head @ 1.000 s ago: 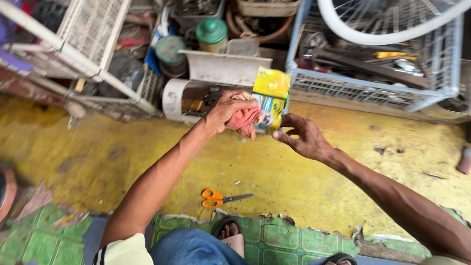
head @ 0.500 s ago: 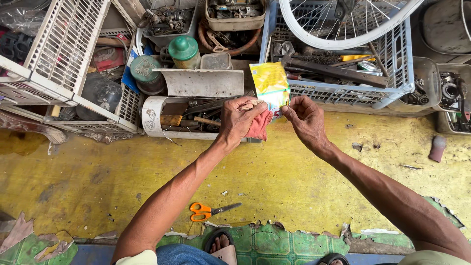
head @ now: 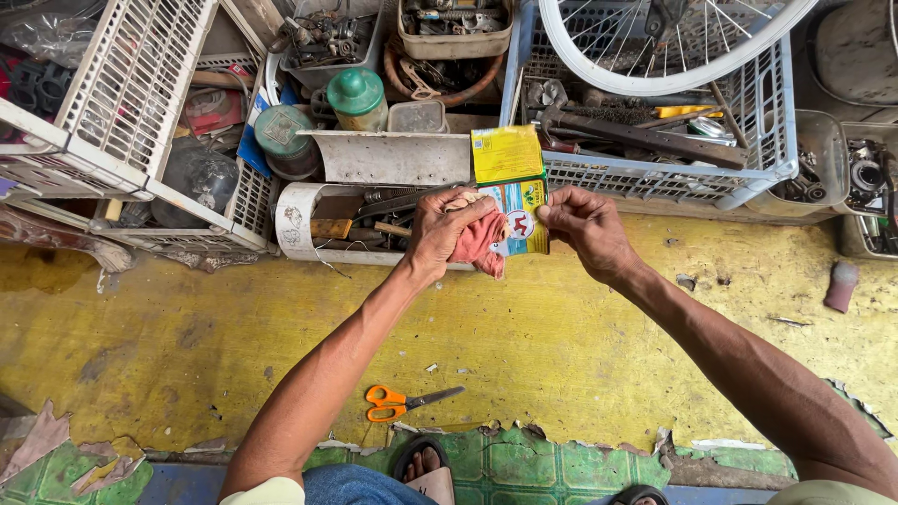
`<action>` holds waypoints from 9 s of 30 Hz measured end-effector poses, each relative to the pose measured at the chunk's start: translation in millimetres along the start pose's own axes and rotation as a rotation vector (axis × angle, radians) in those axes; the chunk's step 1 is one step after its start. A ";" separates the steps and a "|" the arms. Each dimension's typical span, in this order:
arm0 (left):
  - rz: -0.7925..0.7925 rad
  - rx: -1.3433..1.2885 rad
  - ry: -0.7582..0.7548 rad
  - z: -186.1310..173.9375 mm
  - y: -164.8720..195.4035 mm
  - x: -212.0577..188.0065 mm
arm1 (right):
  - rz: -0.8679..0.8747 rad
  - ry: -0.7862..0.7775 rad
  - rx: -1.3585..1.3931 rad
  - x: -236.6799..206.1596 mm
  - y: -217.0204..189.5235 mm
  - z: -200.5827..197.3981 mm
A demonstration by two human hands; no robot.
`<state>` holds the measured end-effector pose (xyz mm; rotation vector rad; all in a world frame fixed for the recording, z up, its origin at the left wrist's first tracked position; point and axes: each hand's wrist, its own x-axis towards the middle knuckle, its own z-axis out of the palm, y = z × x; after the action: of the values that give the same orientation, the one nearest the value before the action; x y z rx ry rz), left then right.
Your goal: The person picks up a small yellow and blue package from the floor, tears the top open with their fingers, and then uses a hammer to tap the package while holding it with a cloth. They then move around the workshop carrying the opened package and a cloth.
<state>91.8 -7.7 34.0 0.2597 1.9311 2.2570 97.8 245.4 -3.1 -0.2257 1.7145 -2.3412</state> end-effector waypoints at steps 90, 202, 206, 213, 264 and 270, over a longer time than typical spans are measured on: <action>-0.193 0.519 -0.404 -32.5 -82.3 -32.2 | 0.233 0.011 -0.092 4.5 34.7 -26.3; -0.068 -0.193 -0.007 2.8 -22.1 -35.5 | -0.786 -0.008 -1.281 -23.8 -28.2 62.5; -0.094 -0.148 -0.040 5.2 -23.1 -37.8 | -0.832 -0.042 -1.250 -19.7 -29.1 59.0; -0.089 -0.149 -0.041 9.2 -29.0 -38.8 | -0.780 -0.040 -1.172 -21.5 -34.9 55.8; -0.087 -0.175 -0.100 6.3 -28.6 -36.0 | -0.887 -0.117 -1.121 -25.2 -27.3 49.0; -0.038 -0.074 -0.082 10.7 -21.7 -36.0 | -0.922 -0.077 -1.164 -26.0 -35.6 51.6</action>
<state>129.5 -2.4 13.1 0.2978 1.7931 2.2515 132.7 215.4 46.8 -1.4995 3.1345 -1.2416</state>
